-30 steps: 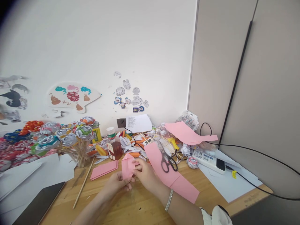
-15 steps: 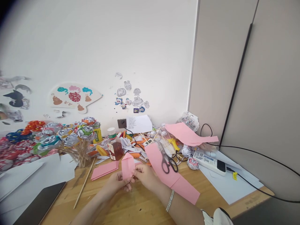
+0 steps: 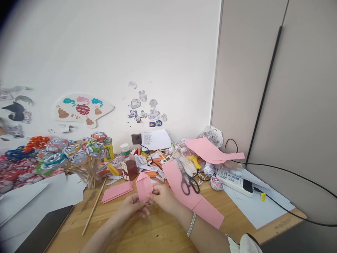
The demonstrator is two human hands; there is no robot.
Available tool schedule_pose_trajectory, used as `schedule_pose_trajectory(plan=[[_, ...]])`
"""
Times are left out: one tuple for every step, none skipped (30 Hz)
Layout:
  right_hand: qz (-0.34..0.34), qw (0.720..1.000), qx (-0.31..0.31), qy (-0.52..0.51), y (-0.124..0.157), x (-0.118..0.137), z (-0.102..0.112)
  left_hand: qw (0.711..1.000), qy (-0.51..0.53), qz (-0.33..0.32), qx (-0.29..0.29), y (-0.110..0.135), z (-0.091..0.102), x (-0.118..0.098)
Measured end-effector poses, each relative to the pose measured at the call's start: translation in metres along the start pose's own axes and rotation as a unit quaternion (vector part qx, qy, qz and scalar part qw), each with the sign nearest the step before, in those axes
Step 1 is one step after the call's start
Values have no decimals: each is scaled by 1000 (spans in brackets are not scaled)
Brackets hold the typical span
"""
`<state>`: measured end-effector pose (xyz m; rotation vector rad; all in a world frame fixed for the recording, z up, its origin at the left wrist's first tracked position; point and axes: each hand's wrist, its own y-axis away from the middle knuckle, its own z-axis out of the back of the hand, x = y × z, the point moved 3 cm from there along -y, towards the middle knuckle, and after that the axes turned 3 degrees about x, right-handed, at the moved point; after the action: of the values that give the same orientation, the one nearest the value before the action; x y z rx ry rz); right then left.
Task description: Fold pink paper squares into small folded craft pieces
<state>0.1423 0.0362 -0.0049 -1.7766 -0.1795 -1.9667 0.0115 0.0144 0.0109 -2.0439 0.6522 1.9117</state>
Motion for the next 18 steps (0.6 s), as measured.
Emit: schedule_pose_trajectory(plan=[[2,1000,-4,15,0,0,0,1000,-6,-1,2,0,-1,0],[5,1000,-8,29,1,1,0,1000,-14,-5,1,0,-1,0],[9,999,-10,40,1,2,0,1000,-21,-9,-4,-1,-1,0],[16,999,-12,48,1,4,-1,999,-26,-14,-12,-1,-2,0],[23,998,-11,51,2,6,-1,999,-29,-17,-22,-1,-2,0],[30,998,-8,51,2,8,-2,999,-31,-18,-29,-1,-2,-1],[35,998,-3,50,3,10,-2,999,-31,-17,-34,-1,-2,-1],[39,998,3,47,4,12,-3,999,-31,-13,-36,-1,-2,-1],[41,998,8,43,4,14,-4,999,-29,-9,-36,-1,-2,-1],[42,998,14,37,5,16,-4,999,-28,-4,-36,-1,-1,-1],[42,998,18,32,5,17,-5,999,-27,1,-37,-2,-1,-1],[42,999,20,28,5,18,-5,999,-26,6,-38,-2,0,0],[43,998,21,28,6,18,-5,999,-26,11,-39,-3,0,2],[45,998,21,33,6,18,-5,999,-29,16,-39,-4,0,3],[47,998,18,47,6,18,-4,998,-36,20,-40,-5,1,5],[48,996,9,71,5,17,-3,998,-50,25,-41,-6,1,6],[50,993,-3,105,5,17,0,996,-74,24,-49,-6,2,7],[52,988,-17,144,5,17,2,991,-113,15,-64,-6,3,6]])
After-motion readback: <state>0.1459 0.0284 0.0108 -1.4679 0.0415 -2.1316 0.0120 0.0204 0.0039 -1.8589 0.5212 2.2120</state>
